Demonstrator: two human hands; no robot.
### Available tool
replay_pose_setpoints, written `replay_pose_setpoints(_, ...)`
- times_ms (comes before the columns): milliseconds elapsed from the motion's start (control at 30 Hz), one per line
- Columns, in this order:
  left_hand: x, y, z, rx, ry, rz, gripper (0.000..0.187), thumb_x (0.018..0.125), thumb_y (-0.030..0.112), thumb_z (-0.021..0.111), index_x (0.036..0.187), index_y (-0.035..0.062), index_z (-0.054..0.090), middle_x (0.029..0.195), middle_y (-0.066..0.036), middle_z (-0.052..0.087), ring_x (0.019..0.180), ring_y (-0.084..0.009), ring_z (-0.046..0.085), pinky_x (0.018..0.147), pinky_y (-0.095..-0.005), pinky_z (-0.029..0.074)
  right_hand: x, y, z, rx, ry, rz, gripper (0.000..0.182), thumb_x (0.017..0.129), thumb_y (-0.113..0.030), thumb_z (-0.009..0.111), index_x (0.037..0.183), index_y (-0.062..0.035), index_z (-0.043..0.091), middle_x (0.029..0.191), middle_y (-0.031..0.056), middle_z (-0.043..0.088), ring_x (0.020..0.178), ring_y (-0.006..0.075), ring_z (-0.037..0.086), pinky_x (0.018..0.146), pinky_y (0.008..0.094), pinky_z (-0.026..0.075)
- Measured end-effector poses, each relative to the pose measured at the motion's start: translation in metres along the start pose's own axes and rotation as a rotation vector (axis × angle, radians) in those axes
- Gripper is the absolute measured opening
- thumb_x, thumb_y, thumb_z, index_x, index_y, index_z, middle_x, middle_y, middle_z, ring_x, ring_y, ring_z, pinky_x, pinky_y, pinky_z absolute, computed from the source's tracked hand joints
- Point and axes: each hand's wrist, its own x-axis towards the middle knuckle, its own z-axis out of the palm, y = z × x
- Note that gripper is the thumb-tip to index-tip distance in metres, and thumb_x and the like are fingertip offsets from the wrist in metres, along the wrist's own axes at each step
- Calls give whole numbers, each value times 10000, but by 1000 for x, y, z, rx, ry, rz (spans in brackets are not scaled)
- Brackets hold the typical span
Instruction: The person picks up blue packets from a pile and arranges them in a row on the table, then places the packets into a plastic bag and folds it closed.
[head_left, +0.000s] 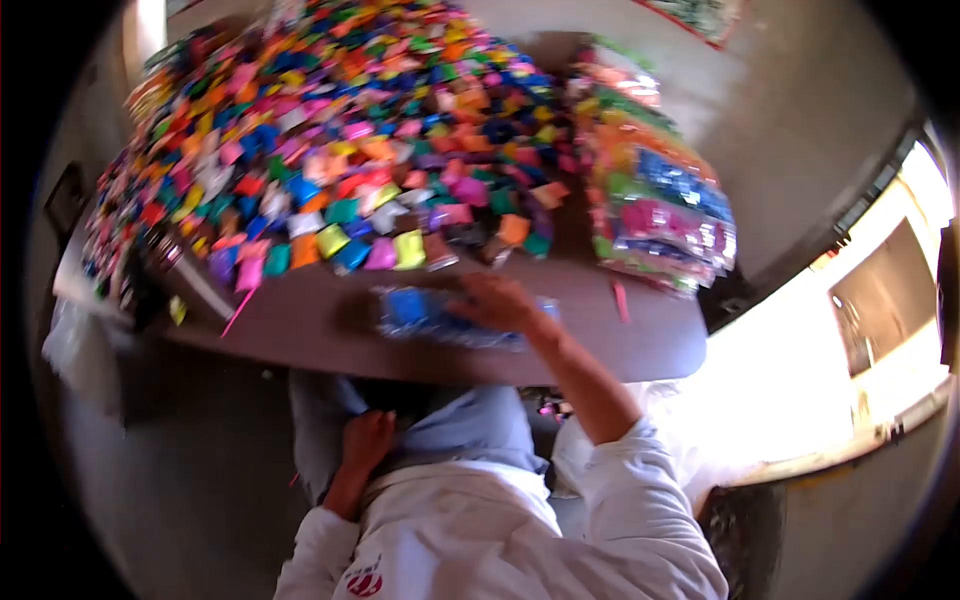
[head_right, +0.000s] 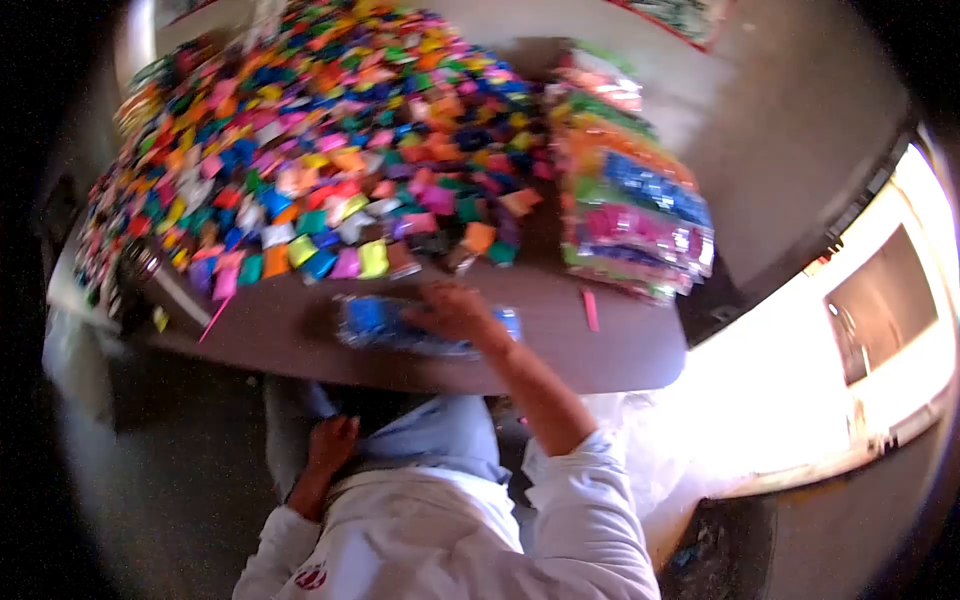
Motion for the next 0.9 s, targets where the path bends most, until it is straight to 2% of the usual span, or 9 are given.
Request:
replay_pose_setpoints(33, 0, -4, 3, -17, 19, 27, 345, 852, 299, 580, 635, 33, 544, 639, -199, 573, 623, -405, 573, 551, -488, 442, 1, 6, 13, -119, 89, -3, 635, 824, -598, 508, 1093, -31, 606, 980, 211, 642, 945, 367, 608, 819, 449, 467)
replay_pose_setpoints(133, 2, -21, 17, 4, 57, 94, 316, 849, 278, 585, 650, 35, 552, 645, -207, 576, 617, -415, 573, 533, -489, 438, 3, 7, 17, -125, 56, 97, 616, 793, -596, 541, 1031, -36, 638, 884, 195, 654, 903, 353, 620, 787, 454, 473)
replay_pose_setpoints(200, 2, -20, 17, 7, 41, 104, 316, 850, 281, 582, 652, 36, 555, 649, -210, 579, 621, -415, 575, 537, -491, 439, 3, 5, 14, 14, 82, 5, 567, 772, -558, 586, 982, -36, 654, 851, 195, 649, 872, 362, 616, 773, 463, 469)
replay_pose_setpoints(333, 3, -14, 11, 60, 29, 81, 337, 862, 302, 566, 659, 33, 563, 663, -220, 585, 629, -417, 580, 556, -491, 447, 3, 5, 12, 35, 83, 24, 536, 761, -530, 608, 963, -35, 658, 857, 204, 645, 848, 371, 611, 762, 461, 467)
replay_pose_setpoints(433, 3, -18, 14, 57, 30, 84, 346, 866, 304, 562, 656, 29, 562, 671, -220, 588, 632, -414, 583, 563, -485, 452, -2, 6, 12, 61, 197, -80, 519, 762, -508, 616, 961, -30, 649, 926, 199, 638, 899, 358, 603, 785, 441, 467)
replay_pose_setpoints(533, 5, -25, 20, 78, 33, 104, 343, 866, 300, 563, 651, 33, 561, 672, -219, 590, 631, -409, 586, 562, -478, 455, -11, -10, -7, 243, 135, -68, 583, 708, -520, 666, 1033, -40, 608, 993, 183, 624, 974, 345, 586, 854, 445, 435)
replay_pose_setpoints(600, 5, -28, 22, 99, 27, 111, 339, 865, 297, 563, 647, 38, 561, 670, -218, 590, 628, -405, 587, 560, -476, 456, -13, -13, -4, 107, -48, 6, 684, 624, -498, 749, 1091, -39, 550, 1029, 190, 610, 1004, 356, 573, 876, 454, 416)
replay_pose_setpoints(700, 6, -29, 23, 91, 42, 150, 334, 865, 290, 561, 636, 47, 558, 654, -218, 587, 613, -401, 587, 548, -479, 454, -16, -15, -5, 5, -147, -32, 814, 542, -494, 790, 1167, -52, 511, 1117, 167, 584, 1073, 354, 536, 928, 465, 369)
replay_pose_setpoints(900, 6, -37, 26, 113, 39, 121, 343, 851, 307, 572, 621, 53, 547, 633, -212, 583, 601, -408, 584, 530, -495, 451, -22, -14, -3, 23, -109, 1, 827, 559, -476, 785, 1246, -120, 493, 1121, 166, 576, 1102, 345, 513, 932, 456, 362)
